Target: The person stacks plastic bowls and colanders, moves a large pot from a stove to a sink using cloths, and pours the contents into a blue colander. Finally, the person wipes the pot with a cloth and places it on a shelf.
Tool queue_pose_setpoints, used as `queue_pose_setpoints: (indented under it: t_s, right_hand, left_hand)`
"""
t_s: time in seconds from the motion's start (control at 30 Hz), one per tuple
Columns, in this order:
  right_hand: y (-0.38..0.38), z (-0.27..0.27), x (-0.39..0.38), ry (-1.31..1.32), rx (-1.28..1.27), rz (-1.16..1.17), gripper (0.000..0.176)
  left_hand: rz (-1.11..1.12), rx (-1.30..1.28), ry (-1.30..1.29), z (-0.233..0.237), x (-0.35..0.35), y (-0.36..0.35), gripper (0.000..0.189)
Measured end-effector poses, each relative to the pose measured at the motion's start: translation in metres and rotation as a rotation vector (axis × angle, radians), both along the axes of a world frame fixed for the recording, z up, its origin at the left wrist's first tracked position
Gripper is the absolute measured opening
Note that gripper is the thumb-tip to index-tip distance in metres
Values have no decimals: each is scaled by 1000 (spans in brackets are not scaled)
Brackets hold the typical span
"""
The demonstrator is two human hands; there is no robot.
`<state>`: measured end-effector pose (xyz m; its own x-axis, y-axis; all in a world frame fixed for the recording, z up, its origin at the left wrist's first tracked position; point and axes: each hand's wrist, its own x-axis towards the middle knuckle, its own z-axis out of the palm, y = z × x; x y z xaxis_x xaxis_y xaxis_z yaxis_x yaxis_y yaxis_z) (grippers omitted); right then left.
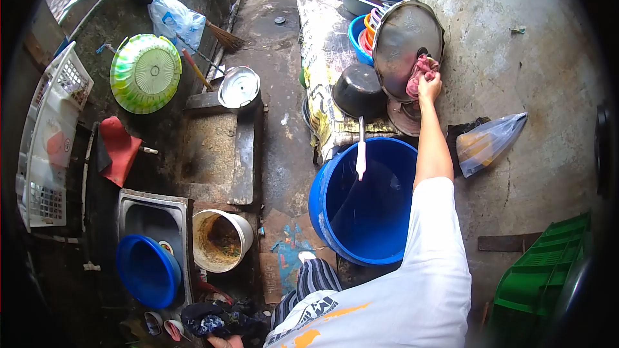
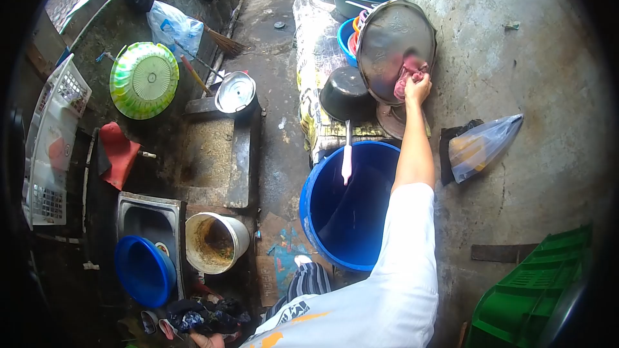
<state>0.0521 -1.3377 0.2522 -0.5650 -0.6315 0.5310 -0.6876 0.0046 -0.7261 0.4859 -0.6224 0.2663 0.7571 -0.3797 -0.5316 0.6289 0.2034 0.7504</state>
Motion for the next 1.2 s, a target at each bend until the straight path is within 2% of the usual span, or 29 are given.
queue_pose_setpoints:
  t_s: [0.07, 0.3, 0.43, 0.5, 0.57, 0.63, 0.67, 0.7, 0.73, 0.77, 0.8, 0.83, 0.87, 0.9, 0.93, 0.97, 1.0, 1.03, 1.1, 1.17, 1.2]
  right_hand:
    - [1, -13, 2, -11, 76, 39, 34]
    - [5, -19, -2, -32, -6, -15, 37]
    - [32, 0, 0, -207, -177, -37, 42]
    - [64, 20, 14, -256, -386, 50, 45]
    - [103, 40, 34, -295, -457, 206, 50]
    - [159, 74, 70, -298, -352, 431, 54]
    - [183, 86, 90, -186, -371, 530, 56]
    - [193, 69, 93, -117, -261, 548, 47]
    - [210, 65, 110, -29, -263, 641, 31]
    - [235, 73, 137, -143, -175, 850, 19]
    - [258, 70, 163, -262, -15, 1040, 14]
    - [284, 70, 196, -349, 97, 1194, 12]
    - [305, 68, 227, -187, 132, 1356, 12]
    - [330, 66, 257, -22, 150, 1520, 12]
    - [364, 75, 288, -36, 288, 1699, 11]
    - [398, 87, 315, -39, 416, 1866, 10]
    - [427, 92, 335, 30, 561, 2065, 14]
    - [456, 103, 356, 170, 773, 2152, 24]
    - [513, 115, 389, 250, 729, 2459, 39]
    - [575, 129, 411, 356, 775, 2484, 58]
    - [605, 129, 422, 472, 564, 2539, 76]
  left_hand:
    - [10, 9, -4, 0, -1, 0, 59]
    - [54, 51, -19, -2, -2, 18, 58]
    - [81, 46, -26, -1, -4, 27, 58]
    - [93, 37, -33, -2, -5, 31, 57]
    - [112, 25, -46, -3, -7, 38, 57]
    - [122, 8, -65, -4, -8, 48, 57]
    - [80, -12, -25, -10, -3, 60, 51]
    - [53, 35, -28, -8, -2, 63, 46]
    - [52, 67, -100, 1, -5, 56, 41]
    - [50, 196, -58, 15, -6, 52, 38]
    - [40, 232, -77, 20, -2, 51, 39]
    - [42, 123, -183, 44, -2, 36, 42]
    - [-35, 167, -207, 71, 1, 25, 48]
    - [-164, 132, -310, 75, 11, 35, 53]
    - [-174, 200, -418, 90, 16, 32, 57]
    - [-150, 240, -400, 100, 17, 41, 60]
    - [-208, 245, -438, 108, 24, 51, 64]
    - [-281, 245, -474, 115, 27, 66, 67]
    - [-281, 310, -468, 130, 22, 101, 70]
    - [-291, 319, -487, 135, 21, 135, 71]
    - [-293, 302, -507, 131, 20, 154, 71]
